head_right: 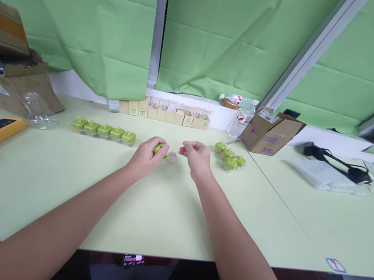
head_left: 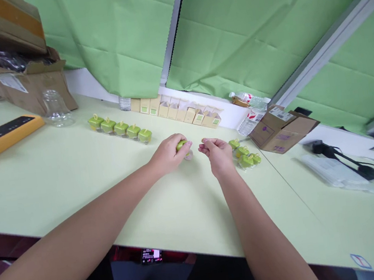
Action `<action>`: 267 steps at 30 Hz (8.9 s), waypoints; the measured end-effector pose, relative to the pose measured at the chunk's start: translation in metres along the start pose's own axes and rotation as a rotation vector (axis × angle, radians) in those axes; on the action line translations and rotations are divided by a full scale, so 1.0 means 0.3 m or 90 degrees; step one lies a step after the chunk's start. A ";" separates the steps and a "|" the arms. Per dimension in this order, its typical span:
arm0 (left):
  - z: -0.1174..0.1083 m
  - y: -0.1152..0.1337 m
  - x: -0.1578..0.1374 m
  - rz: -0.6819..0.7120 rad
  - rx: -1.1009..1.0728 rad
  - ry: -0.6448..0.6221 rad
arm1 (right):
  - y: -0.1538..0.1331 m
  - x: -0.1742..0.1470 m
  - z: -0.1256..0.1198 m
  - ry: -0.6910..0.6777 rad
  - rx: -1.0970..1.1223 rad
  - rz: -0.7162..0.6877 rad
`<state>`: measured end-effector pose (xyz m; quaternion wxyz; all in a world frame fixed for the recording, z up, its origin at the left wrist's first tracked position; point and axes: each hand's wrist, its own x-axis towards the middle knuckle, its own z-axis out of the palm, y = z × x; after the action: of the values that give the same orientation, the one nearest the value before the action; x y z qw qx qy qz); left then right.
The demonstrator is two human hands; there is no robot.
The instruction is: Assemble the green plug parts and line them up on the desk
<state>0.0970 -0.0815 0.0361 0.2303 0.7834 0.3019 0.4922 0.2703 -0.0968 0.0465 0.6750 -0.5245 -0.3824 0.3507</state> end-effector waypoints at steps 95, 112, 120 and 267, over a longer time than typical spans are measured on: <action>-0.011 -0.003 0.008 -0.065 -0.060 -0.069 | -0.054 -0.102 0.026 -0.239 -0.459 -0.434; 0.009 -0.033 -0.004 -0.099 -0.148 -0.173 | -0.073 -0.091 -0.002 -0.373 -0.566 -0.342; 0.004 -0.037 -0.014 -0.121 -0.168 -0.232 | -0.078 -0.103 0.002 -0.415 -0.681 -0.408; -0.004 0.068 0.026 -0.284 -0.530 -0.025 | -0.006 -0.086 0.028 -0.417 -0.037 0.036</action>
<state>0.1035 -0.0903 0.0549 0.6307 0.5495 0.2354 0.4947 0.2511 -0.1162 0.0456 0.4908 -0.4133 -0.5742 0.5085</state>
